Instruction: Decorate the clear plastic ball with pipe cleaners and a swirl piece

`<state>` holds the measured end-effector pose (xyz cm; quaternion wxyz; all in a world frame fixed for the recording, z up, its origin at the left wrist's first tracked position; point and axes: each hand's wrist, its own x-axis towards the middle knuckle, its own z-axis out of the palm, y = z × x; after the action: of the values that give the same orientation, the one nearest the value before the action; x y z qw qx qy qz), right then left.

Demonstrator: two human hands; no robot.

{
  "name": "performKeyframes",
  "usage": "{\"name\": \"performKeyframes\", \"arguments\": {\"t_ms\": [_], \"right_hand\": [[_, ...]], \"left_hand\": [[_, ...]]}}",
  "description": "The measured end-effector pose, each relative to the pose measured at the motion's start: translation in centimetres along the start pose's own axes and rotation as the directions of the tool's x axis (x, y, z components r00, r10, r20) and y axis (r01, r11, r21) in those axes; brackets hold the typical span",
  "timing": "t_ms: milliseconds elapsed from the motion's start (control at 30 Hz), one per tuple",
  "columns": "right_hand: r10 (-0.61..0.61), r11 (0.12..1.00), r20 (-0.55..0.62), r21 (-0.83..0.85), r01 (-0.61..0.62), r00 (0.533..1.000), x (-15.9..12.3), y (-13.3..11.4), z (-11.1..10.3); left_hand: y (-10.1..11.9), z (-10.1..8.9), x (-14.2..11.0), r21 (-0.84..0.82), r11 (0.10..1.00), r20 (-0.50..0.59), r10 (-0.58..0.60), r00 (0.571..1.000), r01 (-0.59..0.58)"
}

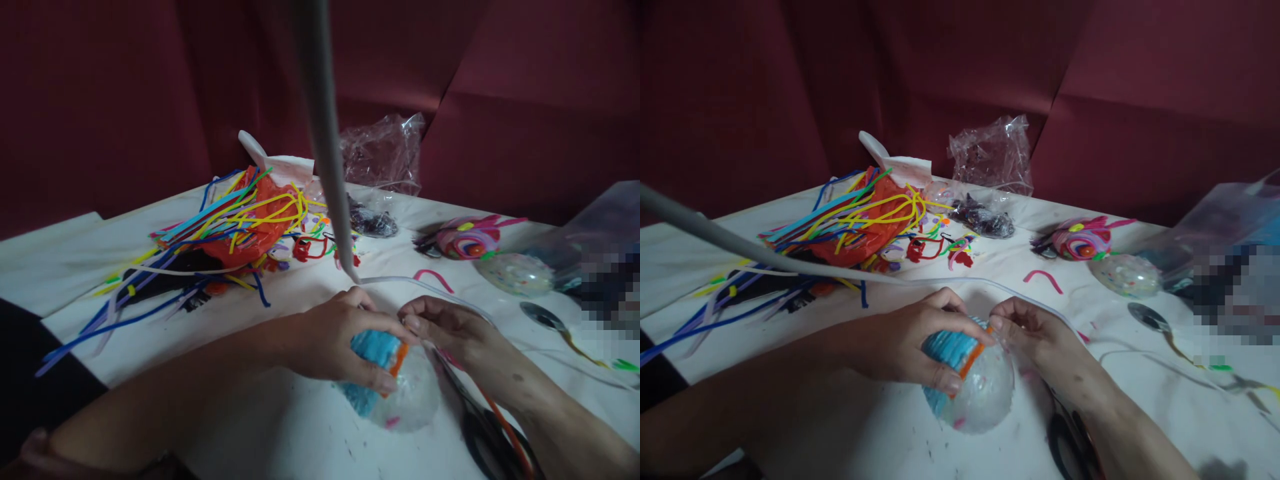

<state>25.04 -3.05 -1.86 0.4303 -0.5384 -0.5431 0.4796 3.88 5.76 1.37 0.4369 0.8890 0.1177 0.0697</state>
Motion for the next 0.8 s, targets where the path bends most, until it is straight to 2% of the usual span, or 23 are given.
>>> {"name": "performKeyframes", "arguments": {"t_ms": [100,200,300,400,600,733,800], "right_hand": [[-0.056,0.997,-0.059,-0.053,0.053,0.997,-1.2,0.2,0.6],[-0.095,0.991,-0.171,-0.11,0.077,0.981,-2.6,0.1,1.6],[-0.107,0.973,-0.281,-0.226,0.042,0.954,-3.7,0.4,2.5],[-0.11,0.949,-0.314,-0.316,0.006,0.943,-4.1,1.0,2.9],[-0.166,0.899,-0.283,-0.436,0.027,0.945,-5.2,1.5,4.0],[-0.268,0.844,-0.177,-0.516,0.143,0.947,-5.7,1.2,4.9],[-0.282,0.822,-0.12,-0.542,0.176,0.952,-5.7,1.0,5.1]], "left_hand": [[0.3,0.0,0.0,0.004,1.0,-0.021,0.003,1.0,-0.002],[0.5,0.0,0.1,-0.005,0.999,-0.045,0.033,0.998,-0.033],[0.6,0.2,0.2,-0.035,0.999,-0.06,0.03,0.998,-0.032],[0.5,0.3,0.3,-0.06,0.997,-0.093,0.04,0.995,-0.046],[0.8,0.1,0.3,-0.063,0.998,-0.111,0.017,0.994,-0.024],[1.1,0.1,0.4,-0.082,0.997,-0.129,-0.008,0.992,-0.002],[1.1,0.1,0.4,-0.09,0.996,-0.142,-0.032,0.989,0.019]]}}
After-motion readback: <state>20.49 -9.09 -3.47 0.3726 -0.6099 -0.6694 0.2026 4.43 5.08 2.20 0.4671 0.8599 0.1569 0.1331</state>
